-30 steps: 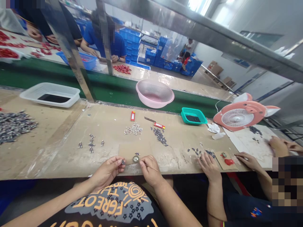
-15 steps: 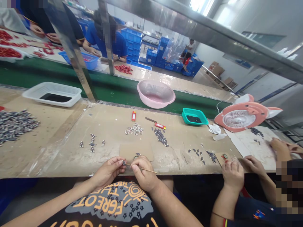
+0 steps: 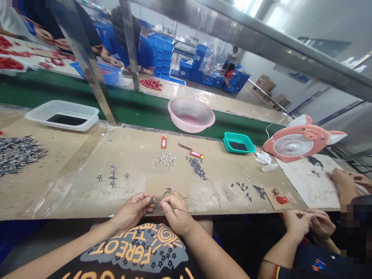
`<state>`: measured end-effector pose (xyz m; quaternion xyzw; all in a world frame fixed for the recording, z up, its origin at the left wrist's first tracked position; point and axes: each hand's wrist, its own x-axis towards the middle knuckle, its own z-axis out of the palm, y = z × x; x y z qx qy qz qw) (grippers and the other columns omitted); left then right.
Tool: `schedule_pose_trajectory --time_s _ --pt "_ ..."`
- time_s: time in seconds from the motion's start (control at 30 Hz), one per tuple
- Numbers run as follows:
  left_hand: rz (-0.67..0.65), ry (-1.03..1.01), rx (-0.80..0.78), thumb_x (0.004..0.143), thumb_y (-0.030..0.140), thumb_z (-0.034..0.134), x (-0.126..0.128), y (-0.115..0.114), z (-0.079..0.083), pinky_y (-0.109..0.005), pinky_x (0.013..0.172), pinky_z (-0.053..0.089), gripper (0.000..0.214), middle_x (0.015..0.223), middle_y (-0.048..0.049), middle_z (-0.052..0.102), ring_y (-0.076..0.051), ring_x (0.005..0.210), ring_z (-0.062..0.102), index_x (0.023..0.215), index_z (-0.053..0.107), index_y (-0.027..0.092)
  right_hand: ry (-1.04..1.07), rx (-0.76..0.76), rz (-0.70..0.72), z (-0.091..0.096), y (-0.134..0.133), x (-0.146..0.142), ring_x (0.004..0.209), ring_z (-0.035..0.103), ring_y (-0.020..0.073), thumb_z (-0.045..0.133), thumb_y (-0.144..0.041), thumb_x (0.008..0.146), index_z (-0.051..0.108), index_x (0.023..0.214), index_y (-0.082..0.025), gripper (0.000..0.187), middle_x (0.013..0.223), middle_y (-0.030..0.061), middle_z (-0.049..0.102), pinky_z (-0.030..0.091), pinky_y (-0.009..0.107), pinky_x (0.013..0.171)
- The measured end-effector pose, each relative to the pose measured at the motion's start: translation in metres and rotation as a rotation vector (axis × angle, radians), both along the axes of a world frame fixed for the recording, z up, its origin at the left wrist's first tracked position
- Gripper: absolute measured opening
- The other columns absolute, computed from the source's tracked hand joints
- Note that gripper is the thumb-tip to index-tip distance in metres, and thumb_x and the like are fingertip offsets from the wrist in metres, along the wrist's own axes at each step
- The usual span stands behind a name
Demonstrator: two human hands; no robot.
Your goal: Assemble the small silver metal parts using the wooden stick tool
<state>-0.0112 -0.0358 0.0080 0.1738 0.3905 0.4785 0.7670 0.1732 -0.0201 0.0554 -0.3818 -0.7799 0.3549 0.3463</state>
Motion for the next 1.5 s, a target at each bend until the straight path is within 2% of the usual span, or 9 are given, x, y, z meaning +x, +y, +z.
schedule_pose_trajectory --time_s 0.6,1.0,1.37,1.5 --pt "0.023 -0.015 -0.027 0.071 0.023 0.074 -0.001 0.0 0.006 -0.023 0.063 0.047 0.016 0.072 -0.002 0.065 -0.011 0.065 0.06 0.082 0.066 0.014 0.005 -0.02 -0.012 -0.002 -0.001 0.004 0.078 0.055 0.0173 0.042 -0.023 0.091 0.057 0.084 -0.02 0.017 0.079 0.0041 0.058 0.045 0.033 0.077" --pt "0.0 -0.029 -0.012 0.072 0.021 0.073 -0.002 0.0 0.002 -0.022 0.063 0.047 0.014 0.069 -0.0022 0.065 -0.011 0.064 0.061 0.081 0.065 0.014 0.006 0.016 0.005 0.001 0.001 -0.005 0.078 0.054 0.0164 0.04 -0.024 0.092 0.056 0.084 -0.02 0.018 0.079 0.0039 0.058 0.045 0.033 0.077" --pt "0.038 -0.056 -0.049 0.069 0.022 0.076 -0.003 0.001 0.007 -0.022 0.062 0.047 0.018 0.069 -0.0017 0.065 -0.011 0.063 0.061 0.081 0.065 0.013 0.0 -0.026 -0.006 -0.001 -0.003 0.003 0.08 0.055 0.0171 0.042 -0.024 0.092 0.057 0.085 -0.02 0.017 0.081 0.0047 0.059 0.046 0.034 0.078" --pt "0.033 -0.071 -0.049 0.07 0.022 0.075 -0.004 0.001 0.006 -0.022 0.062 0.047 0.017 0.072 -0.0024 0.066 -0.011 0.063 0.061 0.082 0.065 0.013 0.06 -0.032 -0.029 -0.005 0.0 0.007 0.082 0.058 0.0175 0.041 -0.027 0.093 0.059 0.088 -0.02 0.02 0.082 0.0049 0.062 0.047 0.034 0.079"
